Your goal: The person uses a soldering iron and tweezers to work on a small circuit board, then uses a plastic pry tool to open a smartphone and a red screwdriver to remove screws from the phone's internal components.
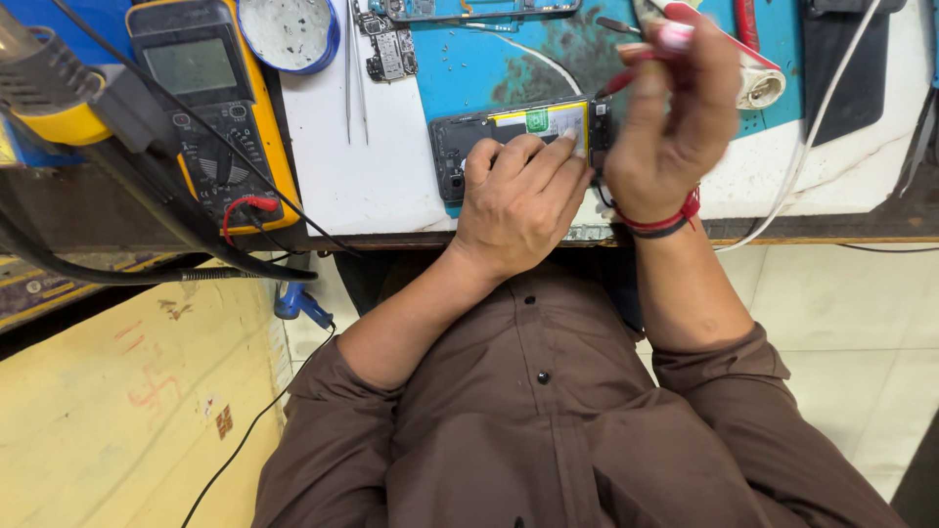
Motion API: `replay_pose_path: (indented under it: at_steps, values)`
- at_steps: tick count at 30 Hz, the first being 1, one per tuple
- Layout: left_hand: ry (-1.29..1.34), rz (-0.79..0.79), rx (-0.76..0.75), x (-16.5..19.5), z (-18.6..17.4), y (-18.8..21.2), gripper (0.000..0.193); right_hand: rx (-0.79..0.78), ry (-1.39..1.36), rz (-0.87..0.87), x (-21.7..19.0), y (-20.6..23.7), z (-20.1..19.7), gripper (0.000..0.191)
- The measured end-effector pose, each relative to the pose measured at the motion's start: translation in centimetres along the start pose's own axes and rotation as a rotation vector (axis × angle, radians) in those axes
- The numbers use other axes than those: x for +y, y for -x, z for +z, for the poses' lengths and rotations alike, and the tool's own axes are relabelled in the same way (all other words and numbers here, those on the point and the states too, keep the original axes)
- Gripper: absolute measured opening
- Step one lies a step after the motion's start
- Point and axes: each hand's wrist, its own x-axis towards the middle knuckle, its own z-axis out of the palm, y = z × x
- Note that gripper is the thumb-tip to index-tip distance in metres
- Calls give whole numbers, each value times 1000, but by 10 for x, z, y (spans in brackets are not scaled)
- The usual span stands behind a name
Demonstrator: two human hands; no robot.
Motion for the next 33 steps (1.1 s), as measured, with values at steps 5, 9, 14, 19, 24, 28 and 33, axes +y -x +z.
replay_pose_path:
  at_steps: [5, 9, 14, 19, 24, 28, 33]
  values:
    - [19, -17, 64, -2, -2, 1, 24, 211, -279, 190, 0, 18, -14, 45]
    - [19, -47, 68, -4, -1, 2, 27, 157, -357, 259, -7, 36, -21, 44]
    - [26, -35, 30, -3, -1, 3, 13, 176, -245, 199, 0, 36, -21, 42]
    - [7, -26, 11, -2, 0, 1, 14, 87, -91, 61, 12, 25, -19, 39]
    - [7, -26, 8, -2, 1, 2, 14, 56, -59, 36, 5, 18, -14, 34]
    - [15, -26, 15, -2, 2, 3, 14, 7, 190, -204, -8, 6, -17, 33]
    - [20, -31, 6, -2, 1, 3, 14, -121, -63, -22, -14, -5, -16, 15]
